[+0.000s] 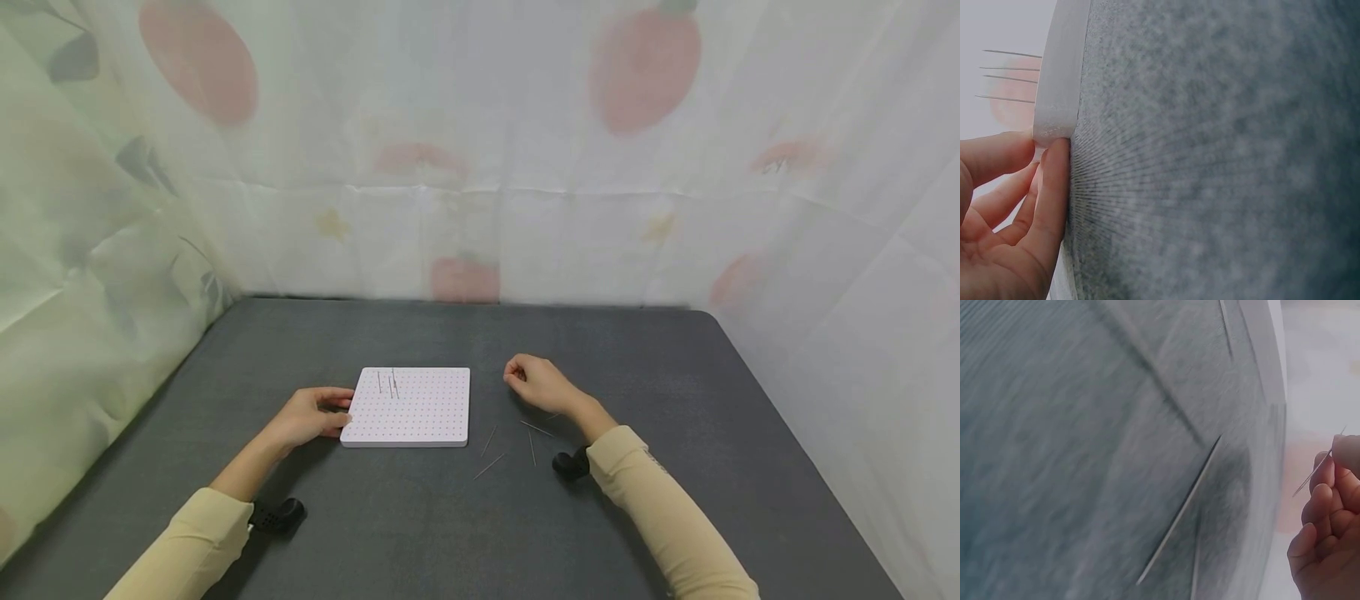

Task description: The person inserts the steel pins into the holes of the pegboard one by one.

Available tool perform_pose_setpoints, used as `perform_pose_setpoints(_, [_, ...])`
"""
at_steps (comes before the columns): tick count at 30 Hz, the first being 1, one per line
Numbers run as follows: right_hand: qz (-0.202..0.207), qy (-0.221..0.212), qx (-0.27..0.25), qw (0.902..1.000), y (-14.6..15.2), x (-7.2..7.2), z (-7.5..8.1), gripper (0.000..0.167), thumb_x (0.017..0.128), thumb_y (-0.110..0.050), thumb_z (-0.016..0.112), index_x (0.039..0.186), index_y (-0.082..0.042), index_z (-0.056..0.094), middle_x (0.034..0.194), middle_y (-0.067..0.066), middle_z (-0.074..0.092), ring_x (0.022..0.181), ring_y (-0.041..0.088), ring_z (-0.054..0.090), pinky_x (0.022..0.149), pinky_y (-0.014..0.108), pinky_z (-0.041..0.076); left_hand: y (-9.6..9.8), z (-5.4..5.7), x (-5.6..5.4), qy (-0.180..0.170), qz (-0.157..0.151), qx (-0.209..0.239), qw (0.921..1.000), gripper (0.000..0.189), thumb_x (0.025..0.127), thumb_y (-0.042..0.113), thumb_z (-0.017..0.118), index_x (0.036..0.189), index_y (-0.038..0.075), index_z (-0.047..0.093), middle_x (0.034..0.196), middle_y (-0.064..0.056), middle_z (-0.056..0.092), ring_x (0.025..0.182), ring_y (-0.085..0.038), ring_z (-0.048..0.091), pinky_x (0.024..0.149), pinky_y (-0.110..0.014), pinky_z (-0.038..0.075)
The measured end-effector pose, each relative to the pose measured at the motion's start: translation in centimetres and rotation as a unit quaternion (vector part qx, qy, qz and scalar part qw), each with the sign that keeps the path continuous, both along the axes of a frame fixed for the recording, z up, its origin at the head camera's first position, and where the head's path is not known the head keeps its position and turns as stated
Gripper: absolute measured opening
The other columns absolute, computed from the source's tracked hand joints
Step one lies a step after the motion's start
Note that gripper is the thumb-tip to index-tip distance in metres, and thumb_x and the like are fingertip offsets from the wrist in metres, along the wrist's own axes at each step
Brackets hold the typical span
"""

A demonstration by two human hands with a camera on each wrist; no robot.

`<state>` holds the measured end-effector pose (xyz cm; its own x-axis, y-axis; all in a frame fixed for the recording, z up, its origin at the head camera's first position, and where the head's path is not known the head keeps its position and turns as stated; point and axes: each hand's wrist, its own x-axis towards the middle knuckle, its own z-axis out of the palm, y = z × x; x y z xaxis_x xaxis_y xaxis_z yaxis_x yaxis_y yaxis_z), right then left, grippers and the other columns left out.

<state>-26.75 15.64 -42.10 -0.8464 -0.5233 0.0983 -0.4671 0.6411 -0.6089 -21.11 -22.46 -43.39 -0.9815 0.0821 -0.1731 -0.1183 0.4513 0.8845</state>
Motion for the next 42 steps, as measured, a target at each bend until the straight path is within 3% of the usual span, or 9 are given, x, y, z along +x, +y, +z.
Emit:
perform_pose_setpoints(25, [0.015,0.008,-0.068,0.9975,-6.0,-0.4,1.2,0.006,0.095,-0.016,0.048,0.096,-0.011,0.052,0.093,0.006,0.063,0.069,0.013,0.051,0.056,0.026,0.043,0.0,-0.1,0.0,-0.003,0.002,0.004,1.0000,0.047,0.079,-0.004,0.066,0.124,-0.008,0.052,0.112,-0.023,0.057,0.078,-0.018,0.065,0.066,-0.034,0.057])
perform_pose_setpoints(34, [0.025,-0.001,-0.095,0.9952,-8.3,-0.3,0.9,0.004,0.094,-0.012,0.048,0.097,-0.010,0.050,0.093,0.005,0.065,0.072,0.011,0.054,0.055,0.022,0.042,0.0,-0.1,0.0,-0.004,0.004,0.003,1.0000,0.047,0.079,-0.003,0.066,0.124,-0.007,0.052,0.112,-0.022,0.057,0.079,-0.018,0.064,0.066,-0.034,0.057])
perform_pose_setpoints(42, [0.001,0.012,-0.121,0.9926,-9.9,-0.6,0.1,0.005,0.091,-0.008,0.053,0.096,-0.009,0.052,0.089,0.001,0.065,0.078,0.010,0.057,0.062,0.021,0.046,0.2,0.0,0.1,-0.007,0.004,0.001,1.0000,0.046,0.079,-0.002,0.066,0.123,-0.007,0.053,0.112,-0.022,0.057,0.079,-0.018,0.064,0.066,-0.034,0.057])
